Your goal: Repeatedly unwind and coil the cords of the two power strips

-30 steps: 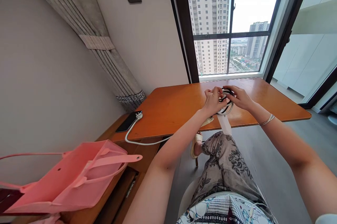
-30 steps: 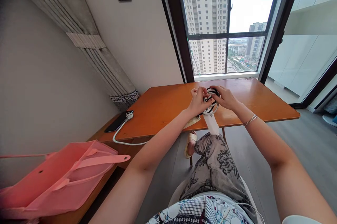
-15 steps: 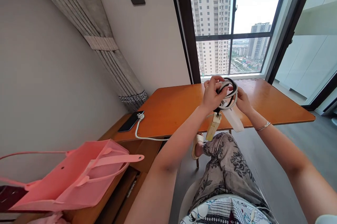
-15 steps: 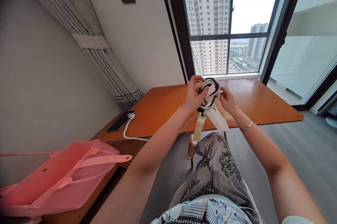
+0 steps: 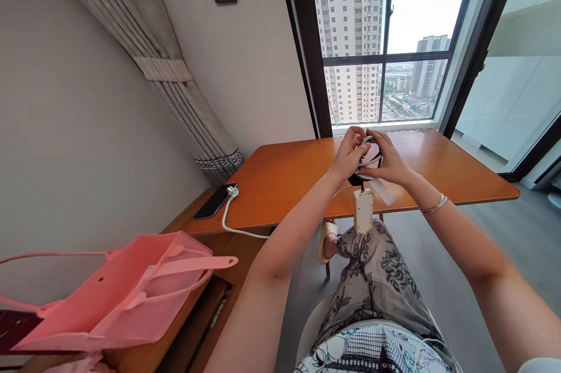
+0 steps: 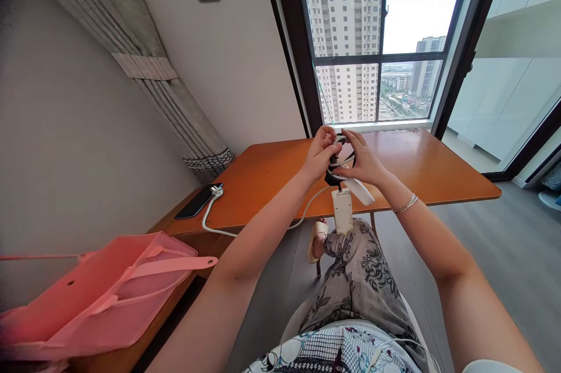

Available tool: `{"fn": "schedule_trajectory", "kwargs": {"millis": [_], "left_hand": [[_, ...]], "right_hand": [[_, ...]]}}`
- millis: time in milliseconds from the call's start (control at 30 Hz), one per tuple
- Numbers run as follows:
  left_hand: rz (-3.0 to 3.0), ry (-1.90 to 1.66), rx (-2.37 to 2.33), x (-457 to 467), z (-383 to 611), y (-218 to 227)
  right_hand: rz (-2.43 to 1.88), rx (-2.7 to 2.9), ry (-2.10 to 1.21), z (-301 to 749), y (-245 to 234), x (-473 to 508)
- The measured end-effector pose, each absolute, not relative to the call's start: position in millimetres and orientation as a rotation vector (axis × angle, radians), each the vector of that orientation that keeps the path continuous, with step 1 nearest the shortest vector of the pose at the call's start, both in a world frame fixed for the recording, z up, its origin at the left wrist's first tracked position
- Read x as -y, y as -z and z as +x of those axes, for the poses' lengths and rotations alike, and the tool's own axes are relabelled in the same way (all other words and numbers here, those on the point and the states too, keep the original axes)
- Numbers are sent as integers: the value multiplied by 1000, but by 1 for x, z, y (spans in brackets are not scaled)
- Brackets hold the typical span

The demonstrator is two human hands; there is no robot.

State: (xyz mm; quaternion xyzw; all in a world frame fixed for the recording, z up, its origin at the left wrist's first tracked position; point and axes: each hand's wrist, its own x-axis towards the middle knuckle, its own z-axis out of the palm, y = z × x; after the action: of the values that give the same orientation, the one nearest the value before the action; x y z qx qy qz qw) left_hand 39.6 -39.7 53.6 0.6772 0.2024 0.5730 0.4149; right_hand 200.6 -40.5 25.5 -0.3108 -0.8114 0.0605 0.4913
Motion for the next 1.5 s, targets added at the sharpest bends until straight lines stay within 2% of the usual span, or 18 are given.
{"fn": "schedule_trajectory", "kwargs": {"millis": [167,400,567,733,867,967,1233,1367,1500], "left_hand": [[1481,-1493,-391,45,32,-59],[1493,-1505,-470,28,21,-71],[1571,-1495,-453,20,16,-80],[1684,-1610,-540,14,16,-76],[1777,-1687,-738,7,-9,-54],[1790,-1493,-1203,0,-49,-25],[1920,-620,-2268,-3,-150,46],[1748,-257,-2461,-6,-171,66],[1700,-213,-2470,-14,-173,76]], "right_hand": [[-655,1916,-248,193,-14,41],[-526,1679,-789,177,1,47],[-490,1828,-1152,171,-8,42],[-568,1718,-1036,155,-15,45],[-660,1566,-929,159,-12,42],[-767,1388,-840,181,-15,34],[-852,1099,-645,238,-26,14],[-871,1078,-696,247,-19,14],[-903,1079,-852,247,-17,20]]}}
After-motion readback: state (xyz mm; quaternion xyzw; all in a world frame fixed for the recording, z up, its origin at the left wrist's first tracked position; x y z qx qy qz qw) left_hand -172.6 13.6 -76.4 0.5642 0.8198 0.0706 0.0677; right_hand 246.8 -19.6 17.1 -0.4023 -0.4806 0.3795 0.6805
